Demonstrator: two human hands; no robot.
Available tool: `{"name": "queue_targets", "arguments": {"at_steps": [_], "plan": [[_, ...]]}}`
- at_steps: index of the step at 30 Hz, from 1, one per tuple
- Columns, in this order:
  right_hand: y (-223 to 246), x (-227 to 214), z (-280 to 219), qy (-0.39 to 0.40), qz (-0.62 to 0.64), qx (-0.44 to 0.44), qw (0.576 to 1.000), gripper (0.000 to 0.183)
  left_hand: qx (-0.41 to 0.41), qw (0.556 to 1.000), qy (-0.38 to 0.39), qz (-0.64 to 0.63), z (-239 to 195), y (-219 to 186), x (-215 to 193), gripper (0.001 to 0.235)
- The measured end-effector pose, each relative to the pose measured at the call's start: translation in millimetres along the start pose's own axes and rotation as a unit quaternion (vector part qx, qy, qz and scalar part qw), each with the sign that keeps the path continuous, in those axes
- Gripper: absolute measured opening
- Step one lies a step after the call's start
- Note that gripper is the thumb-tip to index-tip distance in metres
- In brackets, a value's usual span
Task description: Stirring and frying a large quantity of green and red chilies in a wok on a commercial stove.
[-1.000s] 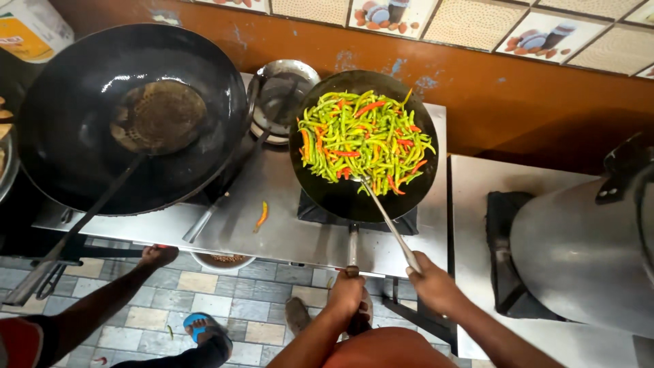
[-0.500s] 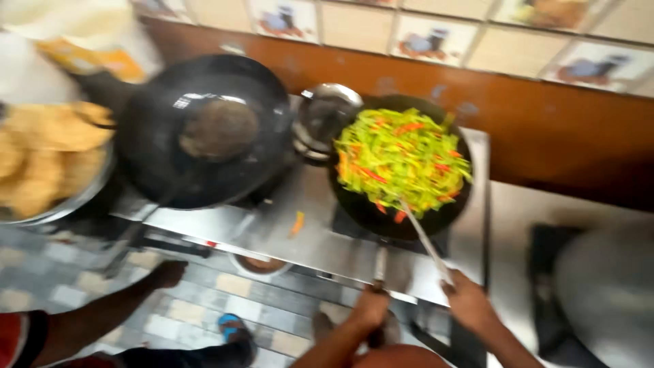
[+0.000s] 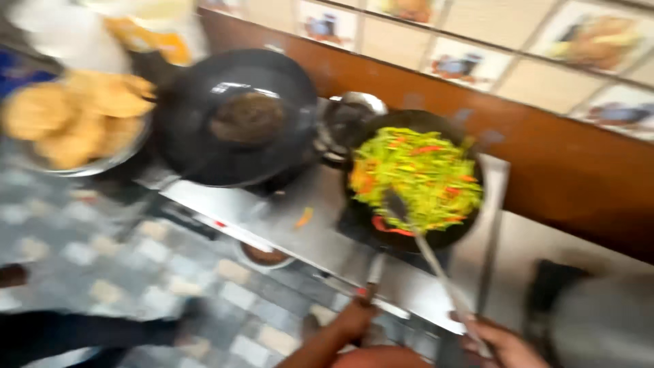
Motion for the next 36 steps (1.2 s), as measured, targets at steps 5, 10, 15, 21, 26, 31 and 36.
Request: {"name": "queue_targets", "arguments": {"at_steps": [5, 10, 15, 21, 26, 31, 36], "plan": [[38.9, 55.5, -89.4, 0.146, 0.162, 0.044, 0.975, 0.049, -0.111, 0.986, -0.028, -0.119, -55.8, -46.4, -15.5, 0.055], [97.7, 50.0, -126.6, -0.066, 0.035, -0.068, 0.995, 0.039, -0.061, 0.997, -0.044, 0.0, -51.7, -55.7, -41.2, 0.059], [126.2, 14.1, -142.6, -0.26, -0.152, -0.132, 0.944, 0.035, -0.04, 0.998, 0.031, 0.034, -28.8, -55.0, -34.6, 0.057], [189.2, 0.5, -125.4, -0.41, -0.446, -0.159, 0.78, 0.037, -0.08, 0.984, 0.155, 0.04, -48.7, -77.4, -47.6, 0.05], [194.4, -3.7, -104.4, -0.38, -0.444, -0.063, 0.809, 0.041, -0.009, 0.979, 0.189, 0.073, -35.2, -69.9, -40.6, 0.05], [155.6, -13.1, -140.4, -0.385, -0.291, -0.087, 0.871, 0.037, -0.02, 0.98, 0.188, 0.058, -38.8, -84.4, -51.8, 0.048], [158.9, 17.4, -159.2, -0.388, -0.265, -0.067, 0.88, 0.037, -0.034, 0.98, 0.188, 0.047, -36.0, -80.6, -46.1, 0.045]]}}
Point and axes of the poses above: each hand's wrist, its own z-axis towards the middle knuckle, its own x-axis out of the palm, y = z × x, the point moved 10 cm from there along z, towards the middle knuckle, and after that the axes turned 3 degrees about z, right-handed, at the moved point
